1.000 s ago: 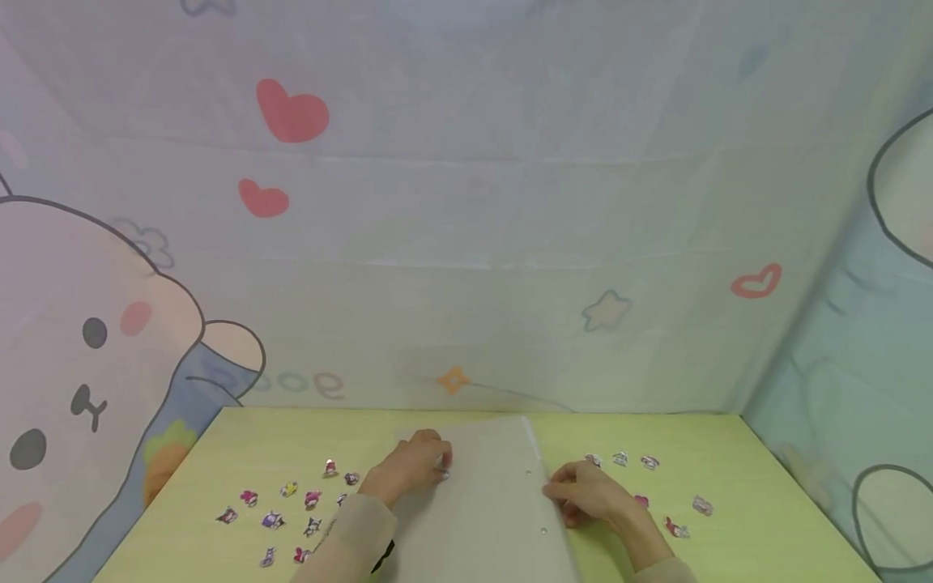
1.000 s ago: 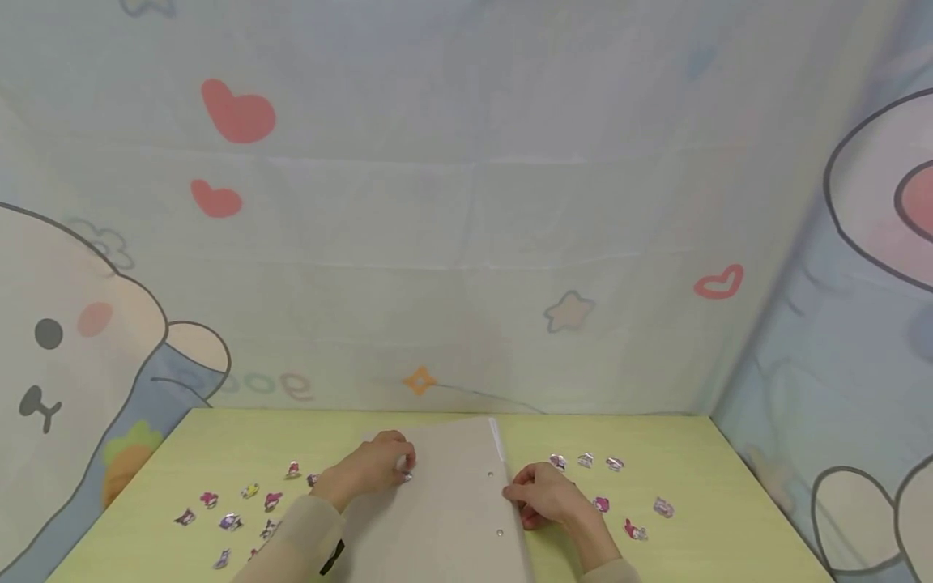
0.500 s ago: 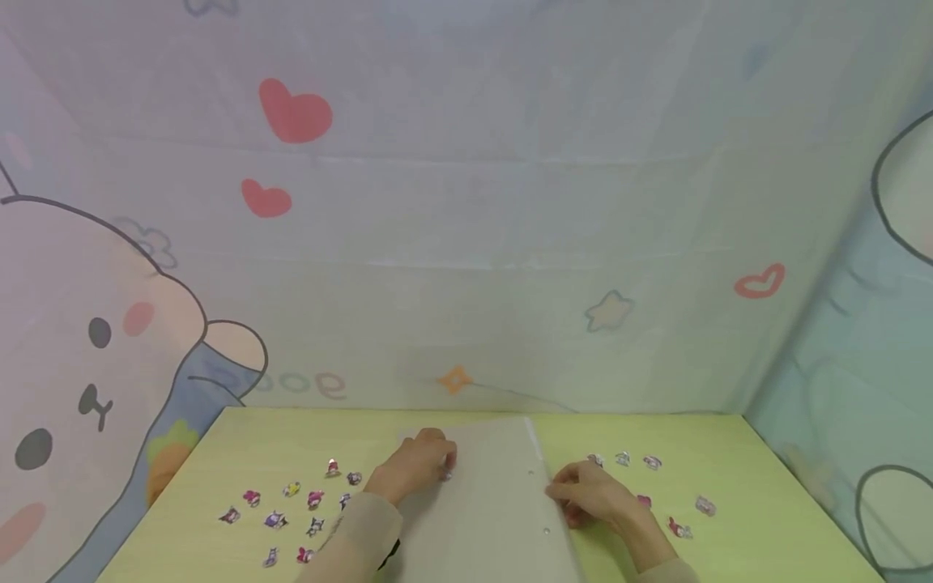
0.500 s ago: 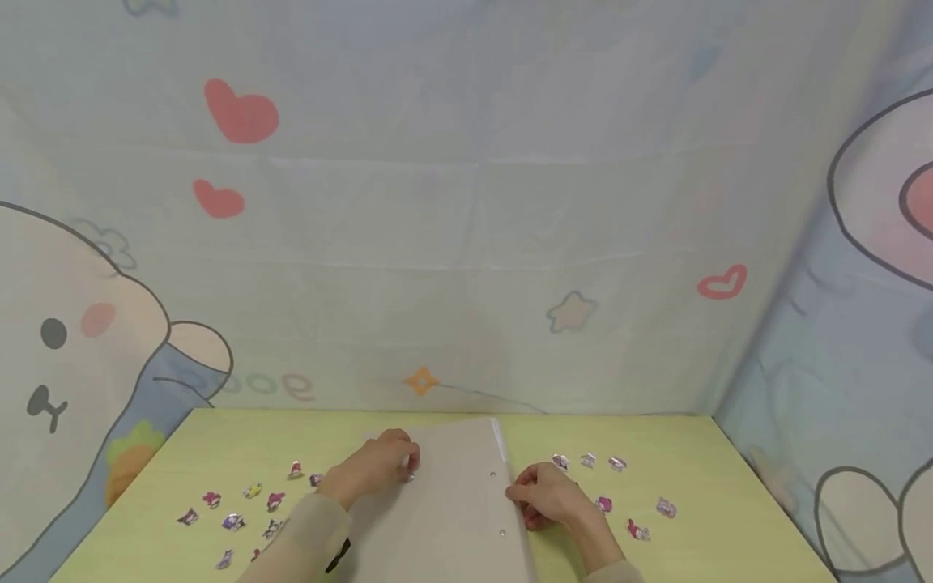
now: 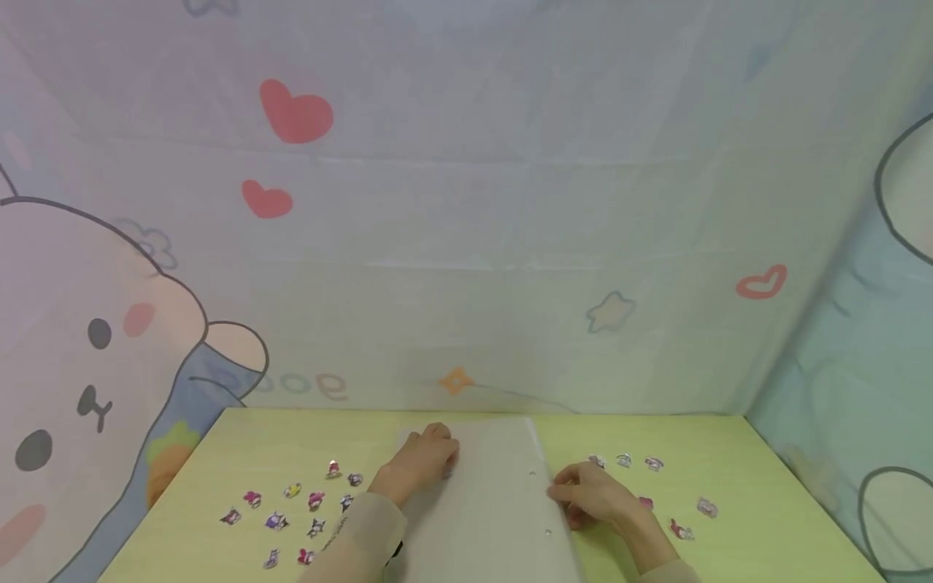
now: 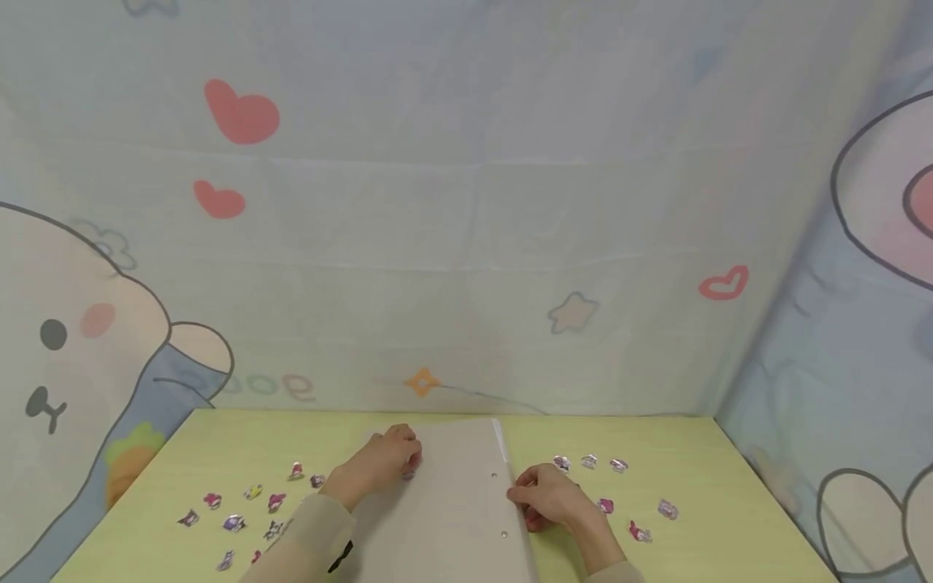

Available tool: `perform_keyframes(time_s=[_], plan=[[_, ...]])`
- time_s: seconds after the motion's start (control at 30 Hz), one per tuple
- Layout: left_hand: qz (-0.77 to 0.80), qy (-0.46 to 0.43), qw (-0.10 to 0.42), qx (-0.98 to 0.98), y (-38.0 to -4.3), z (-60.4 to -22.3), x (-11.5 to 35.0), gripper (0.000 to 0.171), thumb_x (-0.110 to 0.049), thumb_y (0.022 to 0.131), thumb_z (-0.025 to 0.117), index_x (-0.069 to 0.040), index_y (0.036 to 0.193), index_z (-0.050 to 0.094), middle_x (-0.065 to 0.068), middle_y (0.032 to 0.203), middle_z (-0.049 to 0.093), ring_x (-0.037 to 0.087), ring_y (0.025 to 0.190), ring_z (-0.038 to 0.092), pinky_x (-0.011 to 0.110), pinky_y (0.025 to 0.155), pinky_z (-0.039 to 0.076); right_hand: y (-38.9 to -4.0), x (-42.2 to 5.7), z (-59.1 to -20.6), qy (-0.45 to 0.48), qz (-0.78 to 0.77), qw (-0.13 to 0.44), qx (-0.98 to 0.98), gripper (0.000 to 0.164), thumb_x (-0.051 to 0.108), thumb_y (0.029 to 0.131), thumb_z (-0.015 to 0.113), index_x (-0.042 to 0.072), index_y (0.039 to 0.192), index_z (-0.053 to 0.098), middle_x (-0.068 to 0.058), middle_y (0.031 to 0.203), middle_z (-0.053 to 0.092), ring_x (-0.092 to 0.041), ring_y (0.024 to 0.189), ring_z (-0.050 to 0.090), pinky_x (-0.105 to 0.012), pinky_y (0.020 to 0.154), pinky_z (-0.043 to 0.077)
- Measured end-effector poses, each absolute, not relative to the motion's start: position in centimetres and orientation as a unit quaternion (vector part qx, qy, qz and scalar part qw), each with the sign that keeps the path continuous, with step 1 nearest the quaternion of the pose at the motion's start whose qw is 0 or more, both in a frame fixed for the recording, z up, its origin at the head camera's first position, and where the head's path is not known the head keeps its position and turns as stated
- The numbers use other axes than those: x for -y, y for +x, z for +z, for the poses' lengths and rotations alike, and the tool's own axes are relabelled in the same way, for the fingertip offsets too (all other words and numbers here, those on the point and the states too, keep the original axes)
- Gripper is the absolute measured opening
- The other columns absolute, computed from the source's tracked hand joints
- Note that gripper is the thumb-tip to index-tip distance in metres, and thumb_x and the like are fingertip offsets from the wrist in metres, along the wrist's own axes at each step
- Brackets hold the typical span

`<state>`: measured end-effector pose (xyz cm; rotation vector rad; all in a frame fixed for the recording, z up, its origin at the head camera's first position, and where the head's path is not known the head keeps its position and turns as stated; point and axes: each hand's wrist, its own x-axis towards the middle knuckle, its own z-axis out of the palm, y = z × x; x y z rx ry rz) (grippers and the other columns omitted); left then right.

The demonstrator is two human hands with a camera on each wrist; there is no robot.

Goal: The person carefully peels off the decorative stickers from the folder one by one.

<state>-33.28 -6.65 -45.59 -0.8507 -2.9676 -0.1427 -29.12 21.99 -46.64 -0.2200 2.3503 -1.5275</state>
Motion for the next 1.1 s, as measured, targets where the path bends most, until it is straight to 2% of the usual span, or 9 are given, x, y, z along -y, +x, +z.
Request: perform_keyframes(time_s=[0.1, 0.23, 0.33, 0.53, 0.83, 1.1], plan=[[-0.045, -0.283, 0.042, 0.957, -33.2, -45.4, 6.7, 0.019, -0.007, 0.085, 0.057, -0.018, 0.072, 0.048, -0.006, 0.088, 0.036, 0.014, 0.085, 0.031, 0.032, 0.066, 0.030, -29.1, -22.1, -46.6, -0.079, -0.538, 0.166, -0.823, 0.038, 0.020, 0.081, 0.062, -0.008, 0.105, 0.051, -0.012, 0.082, 0.053, -0.018, 0.054, 0.053, -0.038, 0.055, 0.050], [-0.044, -0.295, 0.075, 0.952, -33.1, -45.4, 6.7, 0.020, -0.008, 0.085, 0.057, -0.019, 0.071, 0.047, 0.001, 0.107, 0.044, 0.019, 0.107, 0.037, 0.036, 0.073, 0.036, -29.1, -22.1, -46.7, -0.074, -0.536, 0.162, -0.825, 0.038, 0.020, 0.081, 0.062, -0.008, 0.105, 0.051, -0.012, 0.082, 0.054, -0.018, 0.054, 0.053, -0.037, 0.055, 0.050], [-0.044, -0.296, 0.083, 0.951, -33.0, -45.4, 6.7, 0.021, -0.008, 0.086, 0.055, -0.019, 0.071, 0.046, 0.007, 0.123, 0.041, 0.026, 0.124, 0.027, 0.041, 0.082, 0.037, -29.2, -22.1, -46.8, -0.069, -0.536, 0.161, -0.826, 0.038, 0.019, 0.081, 0.063, -0.007, 0.105, 0.051, -0.012, 0.082, 0.054, -0.019, 0.055, 0.054, -0.037, 0.055, 0.050], [-0.031, -0.293, 0.088, 0.951, -32.9, -45.5, 6.8, 0.020, -0.009, 0.087, 0.054, -0.020, 0.073, 0.045, 0.008, 0.130, 0.037, 0.028, 0.127, 0.022, 0.044, 0.088, 0.035, -29.2, -22.1, -46.9, -0.068, -0.534, 0.161, -0.827, 0.039, 0.021, 0.081, 0.063, -0.007, 0.105, 0.051, -0.012, 0.082, 0.054, -0.021, 0.055, 0.054, -0.038, 0.056, 0.050], [-0.050, -0.306, 0.095, 0.946, -32.0, -44.8, 6.9, 0.017, -0.011, 0.087, 0.055, -0.020, 0.076, 0.045, 0.007, 0.131, 0.036, 0.027, 0.128, 0.020, 0.044, 0.090, 0.033, -29.1, -21.9, -46.7, -0.068, -0.533, 0.161, -0.828, 0.038, 0.021, 0.081, 0.063, -0.007, 0.105, 0.051, -0.013, 0.082, 0.053, -0.021, 0.054, 0.054, -0.038, 0.055, 0.050], [-0.039, -0.305, 0.113, 0.945, -30.4, -44.0, 8.5, 0.018, -0.013, 0.083, 0.060, -0.022, 0.075, 0.047, 0.006, 0.129, 0.039, 0.028, 0.127, 0.023, 0.046, 0.089, 0.034, -29.0, -21.8, -46.7, -0.057, -0.531, 0.159, -0.830, 0.036, 0.019, 0.081, 0.063, -0.006, 0.103, 0.052, -0.013, 0.081, 0.054, -0.019, 0.054, 0.053, -0.036, 0.055, 0.050]])
